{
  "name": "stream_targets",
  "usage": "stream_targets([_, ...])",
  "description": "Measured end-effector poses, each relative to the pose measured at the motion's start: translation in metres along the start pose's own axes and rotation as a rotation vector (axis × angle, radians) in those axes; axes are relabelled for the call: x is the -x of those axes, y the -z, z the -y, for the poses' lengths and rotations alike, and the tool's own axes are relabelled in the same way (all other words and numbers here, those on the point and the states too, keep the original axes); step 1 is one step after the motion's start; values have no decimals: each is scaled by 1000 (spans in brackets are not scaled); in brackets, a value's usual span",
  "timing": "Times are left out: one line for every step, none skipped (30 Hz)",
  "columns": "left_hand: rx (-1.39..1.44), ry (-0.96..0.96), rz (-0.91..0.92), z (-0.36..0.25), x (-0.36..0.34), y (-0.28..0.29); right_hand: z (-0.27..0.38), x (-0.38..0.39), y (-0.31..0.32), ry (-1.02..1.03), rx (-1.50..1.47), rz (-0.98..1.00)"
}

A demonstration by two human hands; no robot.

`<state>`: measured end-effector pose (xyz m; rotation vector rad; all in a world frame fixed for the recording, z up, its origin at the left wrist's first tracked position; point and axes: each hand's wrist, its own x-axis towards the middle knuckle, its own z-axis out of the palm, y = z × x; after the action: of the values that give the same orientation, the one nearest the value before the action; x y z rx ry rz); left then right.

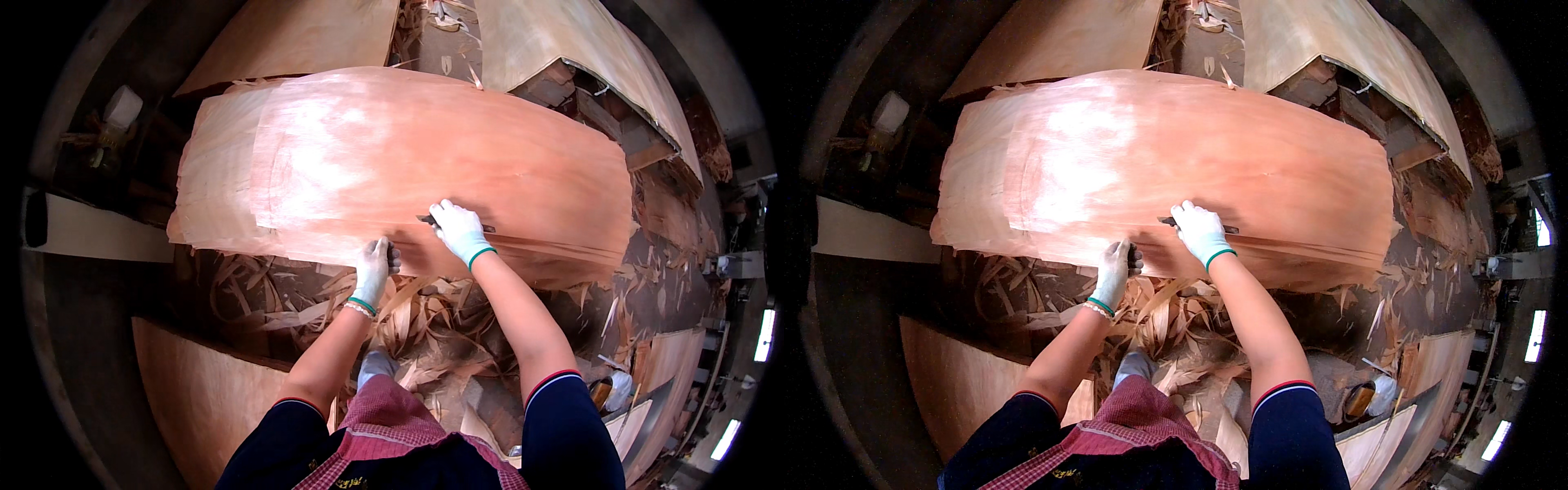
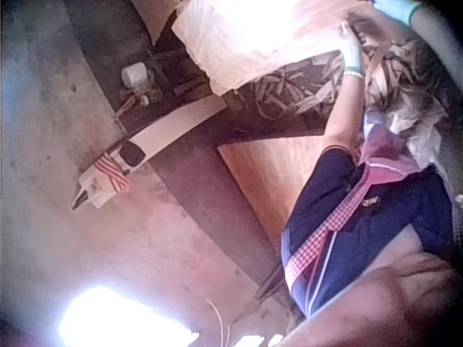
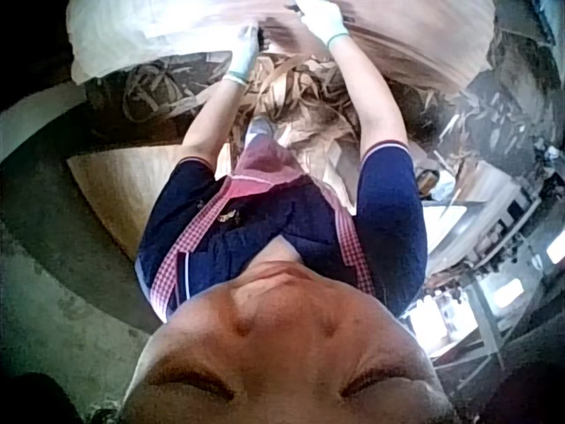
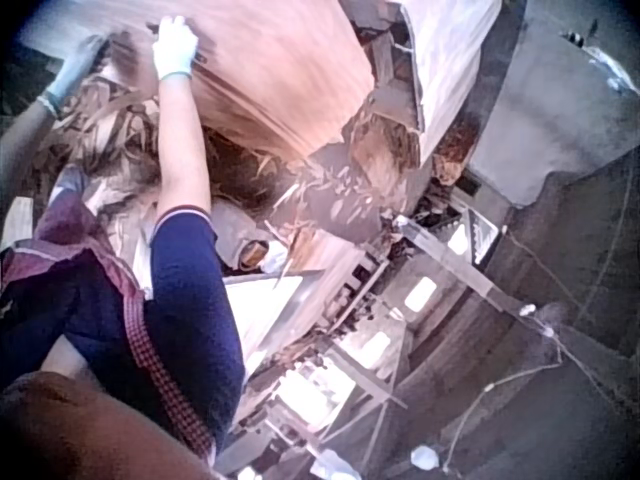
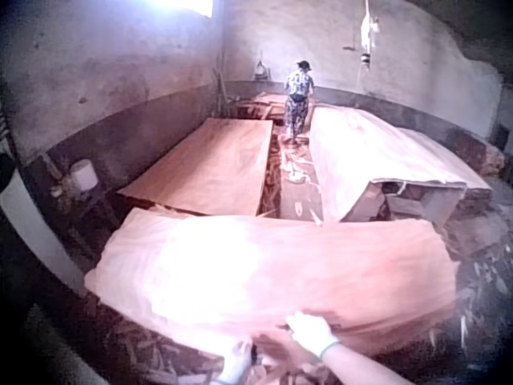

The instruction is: The person prepares wood veneer by applying tape to a sheet, cutting around a template with a utility knife, and peeling away excess material. The person then picks up the cut veneer sheet and moves it to another stack in the workshop.

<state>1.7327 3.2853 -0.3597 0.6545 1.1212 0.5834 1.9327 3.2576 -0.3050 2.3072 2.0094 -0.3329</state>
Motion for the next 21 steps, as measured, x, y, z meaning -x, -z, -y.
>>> stream_targets([1, 0, 1, 2, 0, -1, -1, 0, 0, 8, -3, -7])
stream_targets([-7, 12, 9, 3, 1, -1, -2, 0, -1, 7, -2, -7])
stream_targets([-15, 24, 17, 5, 1, -2, -3, 0, -1, 9, 4, -2])
stream_targets([-16, 24, 20, 6, 3, -4, -5, 1, -2, 10, 11, 3])
stream_targets([-13, 19, 28, 6, 4, -7, -6, 1, -3, 8, 12, 2])
stream_targets([-10, 15, 37, 6, 5, -10, -8, 2, -3, 3, 5, -5])
stream_targets([-11, 13, 36, 6, 5, -11, -7, 2, -2, 2, -4, -12])
stream_targets([-16, 15, 37, 5, 6, -11, -6, 2, 0, 3, -5, -13])
stream_targets([-22, 16, 39, 4, 6, -12, -6, 2, 3, -28, -15, -10])
stream_targets([-23, 14, 38, 0, 8, -12, -4, 3, 7, -58, -27, -6])
stream_targets([-53, 18, 71, -4, 9, -11, -2, 4, 12, -57, -28, -9])
stream_targets([-83, 22, 104, -9, 11, -11, -1, 8, 17, -65, -43, -73])
stream_targets([-84, 18, 103, -15, 14, -12, 2, 12, 23, -72, -59, -137])
stream_targets([-17, -123, 82, -24, 14, -14, 5, 16, 29, -67, -61, -141])
stream_targets([48, -264, 63, -33, 13, -16, 9, 21, 35, -35, -65, -197])
stream_targets([175, -284, 113, -45, 8, -16, 10, 29, 40, -11, -65, -258])
stream_targets([269, -233, 68, -56, 1, -16, 13, 35, 42, 18, -34, -307])
stream_targets([360, -180, 28, -68, -8, -17, 18, 40, 44, 13, -36, -318])
stream_targets([412, -197, 165, -87, -3, -42, 8, 51, 43, -23, -9, -327])
stream_targets([427, -180, 86, -91, -15, -39, 11, 56, 48, -21, 8, -354])
stream_targets([440, -165, 3, -97, -26, -34, 15, 58, 48, -23, 6, -385])
